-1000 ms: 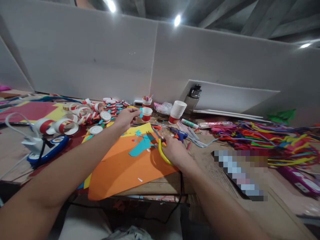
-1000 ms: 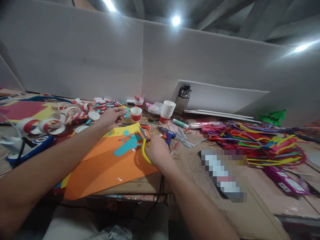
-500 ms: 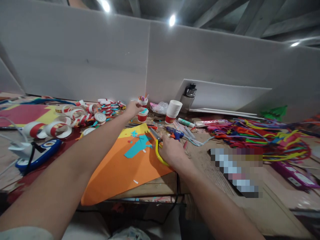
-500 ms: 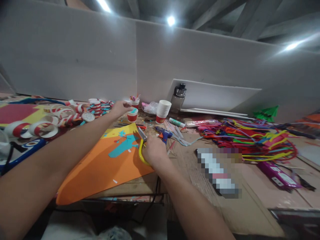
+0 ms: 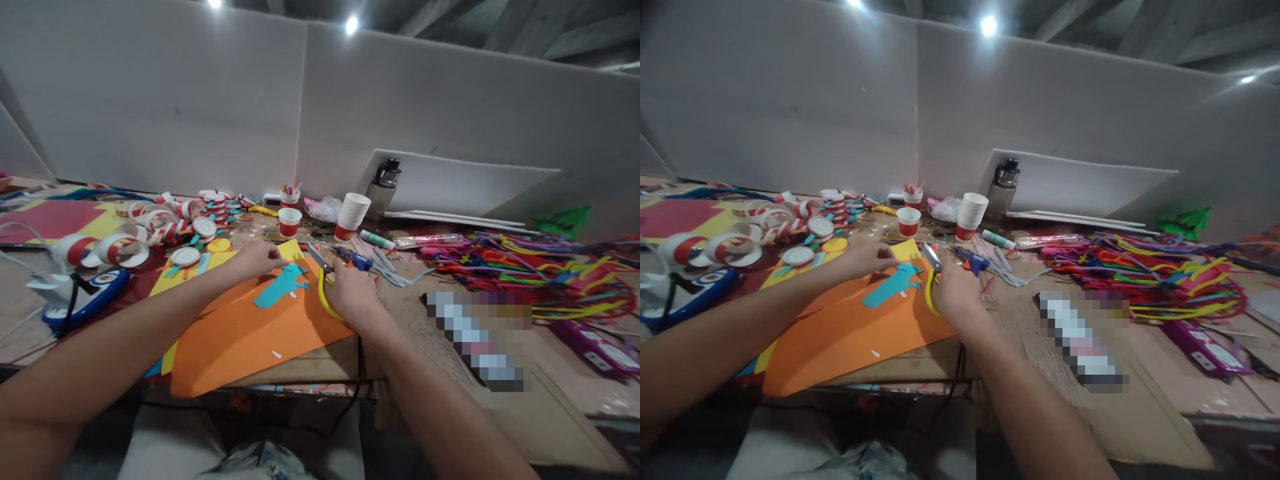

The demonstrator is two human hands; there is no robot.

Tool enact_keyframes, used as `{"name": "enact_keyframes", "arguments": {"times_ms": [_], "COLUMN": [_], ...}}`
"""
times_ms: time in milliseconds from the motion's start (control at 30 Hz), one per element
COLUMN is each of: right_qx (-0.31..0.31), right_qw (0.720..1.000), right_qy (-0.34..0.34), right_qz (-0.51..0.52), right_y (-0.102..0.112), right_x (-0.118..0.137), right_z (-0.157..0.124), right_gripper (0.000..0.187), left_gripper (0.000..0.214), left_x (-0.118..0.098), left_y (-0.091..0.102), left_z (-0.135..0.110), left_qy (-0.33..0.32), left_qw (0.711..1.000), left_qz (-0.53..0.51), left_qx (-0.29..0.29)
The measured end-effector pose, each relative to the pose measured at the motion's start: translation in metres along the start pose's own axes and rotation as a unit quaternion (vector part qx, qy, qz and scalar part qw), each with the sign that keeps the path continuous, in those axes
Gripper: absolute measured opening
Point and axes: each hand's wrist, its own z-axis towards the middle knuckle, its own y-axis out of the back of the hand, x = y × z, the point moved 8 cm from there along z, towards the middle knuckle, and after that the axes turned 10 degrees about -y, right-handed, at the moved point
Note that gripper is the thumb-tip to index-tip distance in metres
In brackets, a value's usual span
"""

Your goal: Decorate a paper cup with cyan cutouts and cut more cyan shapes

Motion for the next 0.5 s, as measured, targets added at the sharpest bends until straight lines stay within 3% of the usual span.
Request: {"name": "enact_keyframes", "arguments": {"times_ms": [133,367,500], "right_qx": [-0.004,0.028,0.016], "right_qw": [1.000,0.999,0.998], "right_qy": [0.019,0.015,0.037], "right_qz": [-0.007,-0.030,-0.051], "right_y": [0.002,-0.008,-0.012], "right_x": [0.006,0.010,0.012], "right_z": [-0.004,-0.004,-0.004], "right_gripper": [0.042,0.035,0.035], "left_gripper": [0.028,0.022,0.021], "left_x": [-0.009,-0.010,-0.004], "left_y": [-0.012,-0.018,-0.014], "left_z": [-0.025,-0.034,-0.035], "left_qy": [-0.006,0.001,-0.014], "left_qw": [0.991,0.987,0.987], "left_qz": [0.106,0.120,0.120], "left_qx": [0.076,0.105,0.107]}}
